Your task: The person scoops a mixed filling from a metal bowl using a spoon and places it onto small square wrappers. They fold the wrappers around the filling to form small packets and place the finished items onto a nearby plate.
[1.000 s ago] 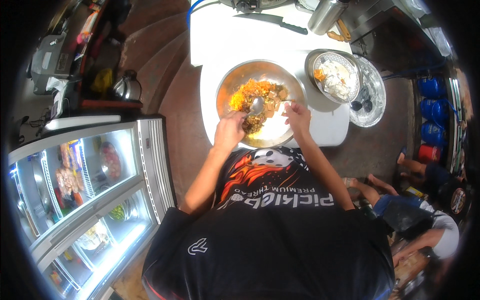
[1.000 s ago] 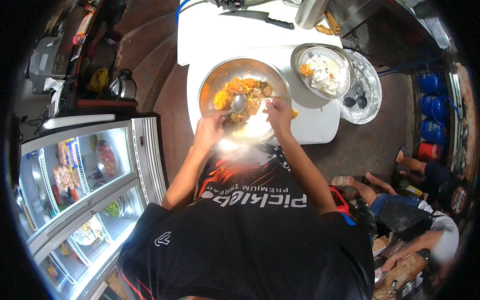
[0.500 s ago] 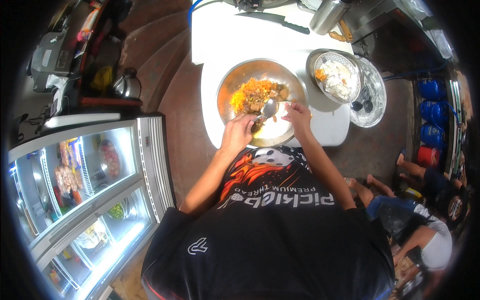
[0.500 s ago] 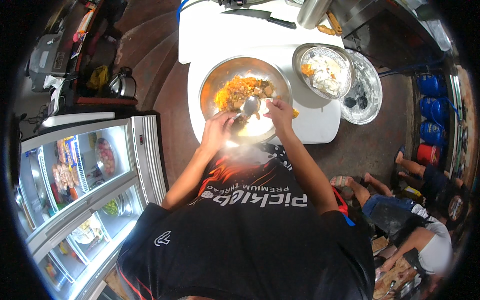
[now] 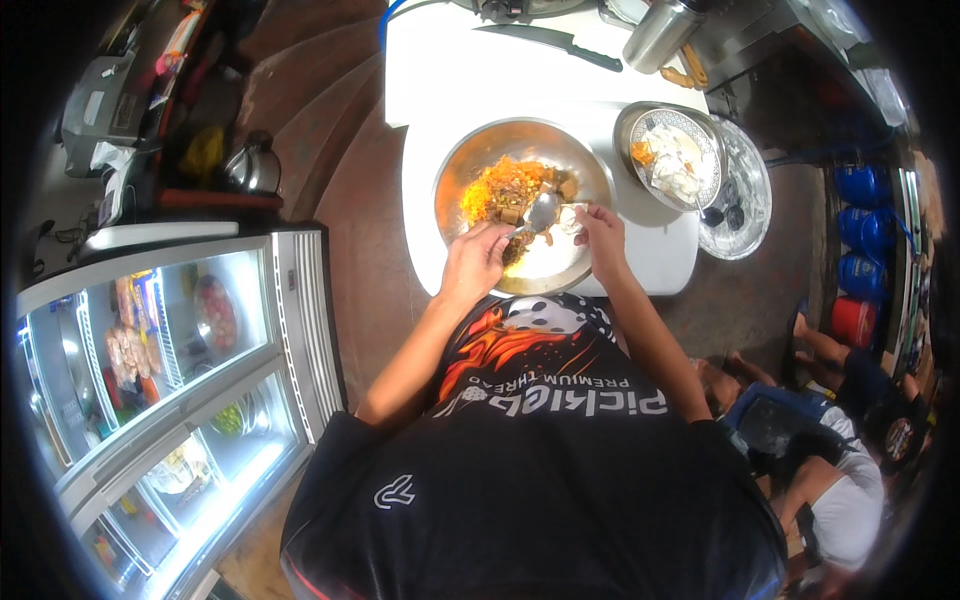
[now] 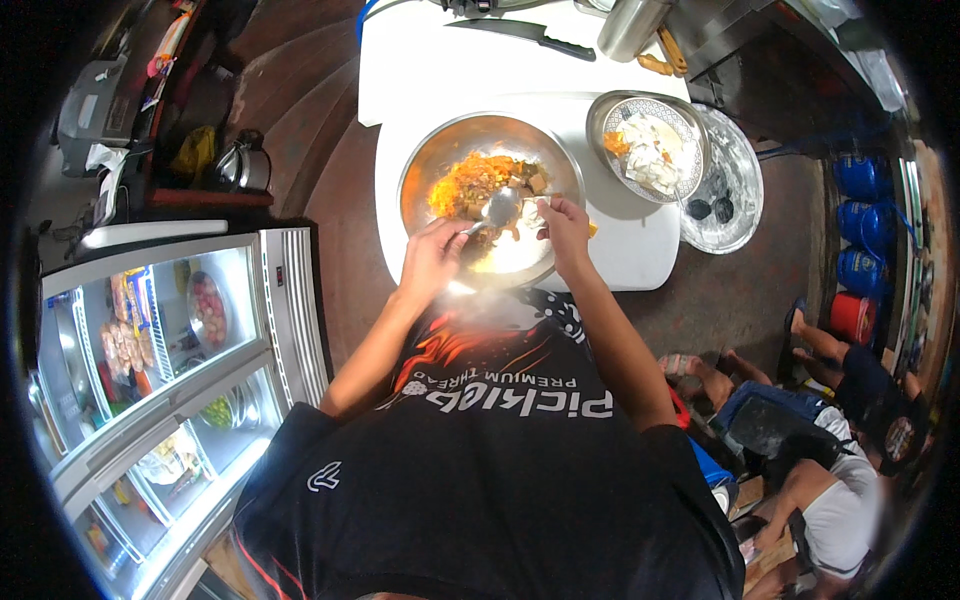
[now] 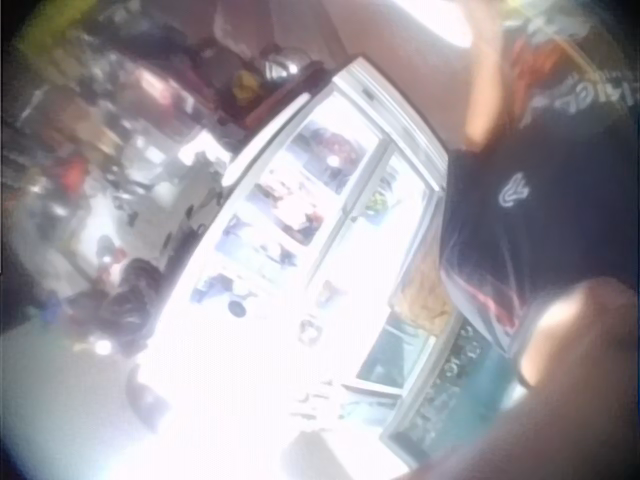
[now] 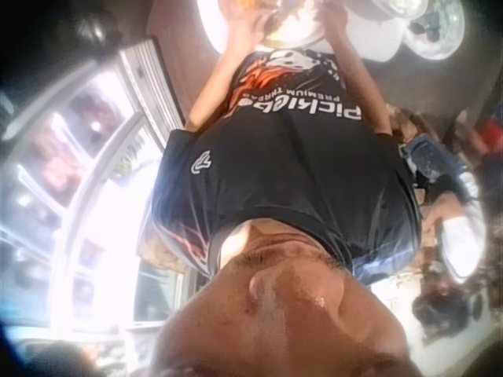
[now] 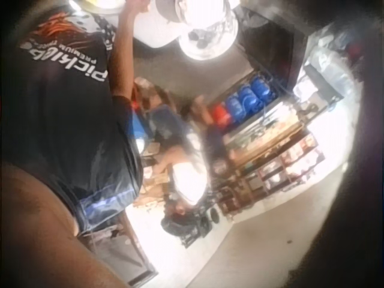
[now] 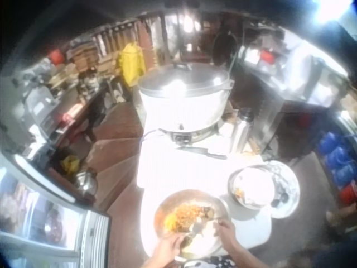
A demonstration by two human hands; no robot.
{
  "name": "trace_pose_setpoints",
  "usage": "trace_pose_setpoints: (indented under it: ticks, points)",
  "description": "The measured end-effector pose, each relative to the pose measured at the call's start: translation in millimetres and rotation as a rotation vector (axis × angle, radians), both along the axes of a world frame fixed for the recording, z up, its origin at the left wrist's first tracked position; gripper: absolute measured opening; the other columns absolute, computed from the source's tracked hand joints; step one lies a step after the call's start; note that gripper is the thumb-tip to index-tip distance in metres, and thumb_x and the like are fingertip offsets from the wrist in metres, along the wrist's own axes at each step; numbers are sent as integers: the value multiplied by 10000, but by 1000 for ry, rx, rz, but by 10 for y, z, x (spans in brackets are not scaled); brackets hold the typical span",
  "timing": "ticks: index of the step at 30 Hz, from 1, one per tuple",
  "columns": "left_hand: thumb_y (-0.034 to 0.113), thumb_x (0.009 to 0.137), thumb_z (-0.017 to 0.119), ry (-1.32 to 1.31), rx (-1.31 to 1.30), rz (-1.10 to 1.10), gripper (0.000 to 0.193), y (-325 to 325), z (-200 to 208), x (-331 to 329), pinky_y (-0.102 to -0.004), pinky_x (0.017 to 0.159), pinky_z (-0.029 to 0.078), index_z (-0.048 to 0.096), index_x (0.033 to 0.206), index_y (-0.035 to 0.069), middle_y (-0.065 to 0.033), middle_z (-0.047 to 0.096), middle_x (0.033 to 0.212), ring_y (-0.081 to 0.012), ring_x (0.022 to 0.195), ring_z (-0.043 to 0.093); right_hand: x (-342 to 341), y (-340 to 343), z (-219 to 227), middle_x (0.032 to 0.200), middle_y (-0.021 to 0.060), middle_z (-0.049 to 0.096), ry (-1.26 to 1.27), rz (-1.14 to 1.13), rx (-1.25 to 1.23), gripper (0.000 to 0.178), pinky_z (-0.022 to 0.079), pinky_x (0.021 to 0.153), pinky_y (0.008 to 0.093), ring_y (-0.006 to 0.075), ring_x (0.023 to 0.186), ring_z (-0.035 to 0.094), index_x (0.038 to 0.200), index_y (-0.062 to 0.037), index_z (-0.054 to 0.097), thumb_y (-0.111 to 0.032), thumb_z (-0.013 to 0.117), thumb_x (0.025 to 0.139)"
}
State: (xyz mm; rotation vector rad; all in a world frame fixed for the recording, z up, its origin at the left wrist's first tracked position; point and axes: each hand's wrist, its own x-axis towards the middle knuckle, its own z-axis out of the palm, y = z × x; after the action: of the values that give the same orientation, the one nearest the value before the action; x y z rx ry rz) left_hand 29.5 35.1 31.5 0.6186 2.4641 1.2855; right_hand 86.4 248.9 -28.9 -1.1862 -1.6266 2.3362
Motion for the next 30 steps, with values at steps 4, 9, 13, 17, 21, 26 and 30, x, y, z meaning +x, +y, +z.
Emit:
trace_pose_setpoints:
  ticks: [4, 9, 13, 17, 21, 26, 30]
  points:
    - [29, 839, 603, 4, -8, 4, 176, -12, -91, 12, -394, 732, 495, 666, 1003, 32, -165, 637, 916, -351, 825, 619, 35, 46, -61, 736, -14, 561, 56, -13, -161, 119, 386, 518, 228, 71, 583, 488, 808, -85, 548, -121, 623, 893]
    - [30, 839, 604, 50, -65, 18, 176, -93, -167, -20, -399, 718, 493, 667, 1003, 37, -163, 633, 895, -351, 809, 619, 20, 17, 51, 714, -21, 547, 60, -88, -239, 102, 409, 506, 235, 71, 551, 469, 824, -102, 554, -132, 617, 898]
    - [27, 837, 608, 84, -13, 65, 174, -101, -118, -28, -398, 710, 491, 666, 1001, 37, -159, 631, 878, -349, 799, 616, 34, 64, -43, 701, -14, 550, 80, -81, -188, 115, 457, 520, 242, 73, 537, 480, 808, -97, 558, -137, 628, 890]
    - [23, 839, 609, 38, 40, 30, 175, -32, 34, -8, -387, 704, 490, 665, 1005, 37, -157, 633, 874, -342, 789, 615, -2, -10, -3, 730, -12, 570, 100, -94, -156, 122, 498, 578, 247, 77, 585, 533, 801, -89, 555, -126, 650, 870]
    - [35, 851, 612, 61, 56, -10, 194, 2, -80, 24, -351, 661, 474, 667, 1037, 33, -148, 627, 829, -289, 720, 608, 31, -1, -88, 749, -10, 575, 113, -54, -135, 130, 509, 617, 244, 76, 651, 567, 799, -85, 554, -128, 658, 864]
    - [18, 832, 614, 36, 10, 12, 189, -30, -155, -4, -383, 690, 484, 673, 1009, 49, -155, 624, 854, -340, 764, 608, 60, -68, -71, 738, -8, 548, 80, -50, -150, 135, 512, 626, 249, 85, 678, 577, 795, -79, 548, -126, 650, 872]
    - [30, 828, 621, 57, -24, 37, 183, -55, -179, -37, -387, 690, 483, 677, 1001, 50, -154, 626, 845, -336, 762, 609, 102, -88, -137, 727, 5, 545, 104, -71, -129, 147, 515, 576, 257, 93, 630, 570, 793, -72, 533, -122, 642, 876]
